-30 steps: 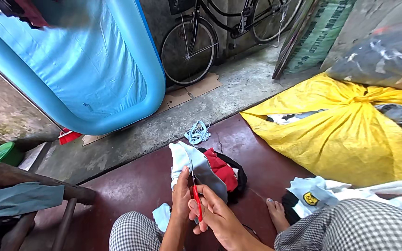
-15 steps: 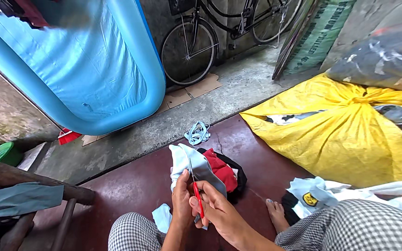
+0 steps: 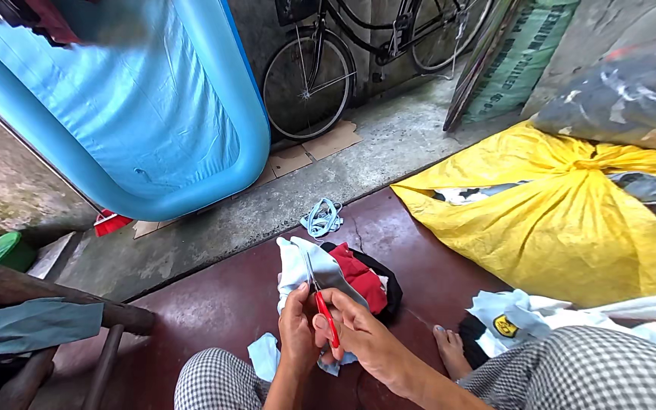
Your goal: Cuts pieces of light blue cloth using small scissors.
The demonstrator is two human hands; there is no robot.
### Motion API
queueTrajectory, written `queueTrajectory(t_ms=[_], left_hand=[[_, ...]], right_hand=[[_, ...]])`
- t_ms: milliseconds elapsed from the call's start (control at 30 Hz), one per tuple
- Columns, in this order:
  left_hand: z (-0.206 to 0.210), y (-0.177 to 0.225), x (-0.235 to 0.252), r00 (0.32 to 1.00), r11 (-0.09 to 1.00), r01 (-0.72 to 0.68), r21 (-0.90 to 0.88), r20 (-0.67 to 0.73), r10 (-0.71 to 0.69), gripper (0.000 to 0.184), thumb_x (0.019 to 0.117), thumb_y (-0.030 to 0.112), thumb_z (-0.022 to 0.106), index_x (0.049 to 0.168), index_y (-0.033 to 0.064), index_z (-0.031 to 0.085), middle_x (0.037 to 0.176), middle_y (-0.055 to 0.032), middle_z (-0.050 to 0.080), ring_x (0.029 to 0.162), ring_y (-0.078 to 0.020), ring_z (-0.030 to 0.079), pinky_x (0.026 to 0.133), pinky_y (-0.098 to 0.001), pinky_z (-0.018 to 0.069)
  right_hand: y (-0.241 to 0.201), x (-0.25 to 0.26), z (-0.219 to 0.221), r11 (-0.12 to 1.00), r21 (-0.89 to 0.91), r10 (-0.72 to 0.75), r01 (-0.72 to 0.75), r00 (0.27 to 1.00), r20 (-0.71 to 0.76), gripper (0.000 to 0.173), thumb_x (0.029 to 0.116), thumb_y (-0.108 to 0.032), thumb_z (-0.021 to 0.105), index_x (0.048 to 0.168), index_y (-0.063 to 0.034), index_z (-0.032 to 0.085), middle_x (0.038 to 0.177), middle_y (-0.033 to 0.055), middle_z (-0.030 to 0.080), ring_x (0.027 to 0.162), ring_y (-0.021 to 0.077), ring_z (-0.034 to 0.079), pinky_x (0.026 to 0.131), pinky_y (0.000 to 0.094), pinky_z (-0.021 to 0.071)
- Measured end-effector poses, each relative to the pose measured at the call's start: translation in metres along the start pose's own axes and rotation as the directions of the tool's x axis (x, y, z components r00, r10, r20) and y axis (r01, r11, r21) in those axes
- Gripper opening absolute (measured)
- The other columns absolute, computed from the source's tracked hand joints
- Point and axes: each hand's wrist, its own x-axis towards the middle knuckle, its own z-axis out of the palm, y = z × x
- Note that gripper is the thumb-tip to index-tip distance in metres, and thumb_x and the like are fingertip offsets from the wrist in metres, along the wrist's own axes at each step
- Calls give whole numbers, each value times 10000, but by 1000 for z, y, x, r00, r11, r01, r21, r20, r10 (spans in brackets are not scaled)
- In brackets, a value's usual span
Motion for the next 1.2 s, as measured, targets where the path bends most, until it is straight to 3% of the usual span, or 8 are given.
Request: queueTrajectory(t_ms=[200,400,633,767,900,1033,1100,1200], left_hand=[[-1,1,-3,1000,1000,8,12,-15,-8,455,1038,212,336,803,54,692,689,-52,697,631,-95,688,608,-257,584],[-4,-1,-4,998,1000,-27,-6,64,28,431,1013,193,356,794,59,703,680,-45,685,623,-90,672,601,-255,571],[-7,-2,-5,996,999,-51,3,80,51,398,994,188,385,852,53,731,761,-64,724,716,-107,707,683,-278,591],[-5,-1,-4,982,997,-73,-2,177,73,515,918,560,611,1070,80,717,921,-60,753,827,-115,727,758,-296,603],[-8,-5,-3,983,982,-121,145,153,99,624,839,756,595,1024,172,713,801,58,723,700,-13,682,656,-220,576],[-13,-2,6,981,930,-194,311,74,180,938,814,809,573,1319,18,580,1104,-26,728,1002,-56,688,898,-280,568],[-11,-1,10,979,916,-199,347,35,199,913,807,813,578,1260,22,614,1091,-34,725,1020,-74,684,913,-301,566],[-6,-2,13,966,875,-210,437,-44,254,729,846,796,553,970,89,679,852,9,705,828,-54,686,772,-279,578]], right_hand=[[0,-1,2,999,30,35,-34,999,-22,331,1007,-224,607,1285,-67,520,915,48,662,761,177,687,656,342,610],[-7,4,-8,1000,5,12,-12,998,56,354,1028,-322,588,1266,-72,513,903,16,640,756,127,650,654,286,570],[-11,4,-10,999,-10,49,-49,999,6,366,985,-260,659,1278,-72,546,926,47,664,779,168,689,668,328,609],[-13,4,-8,998,-27,57,-57,998,16,395,981,-262,663,1301,-71,531,936,39,668,792,166,695,683,338,618],[-9,0,-1,998,-59,37,-34,999,40,403,985,-276,661,1310,-78,530,950,22,663,781,139,682,658,307,603],[-3,-2,5,996,-66,55,-54,998,7,429,979,-295,670,1319,-75,529,936,27,663,766,145,681,650,307,604],[1,-3,6,995,-77,58,-60,998,-18,426,978,-305,675,1309,-80,530,920,22,663,754,143,677,642,303,598],[6,-3,8,994,-100,46,-51,998,-48,430,978,-313,675,1311,-81,532,909,22,658,739,141,669,633,303,592]])
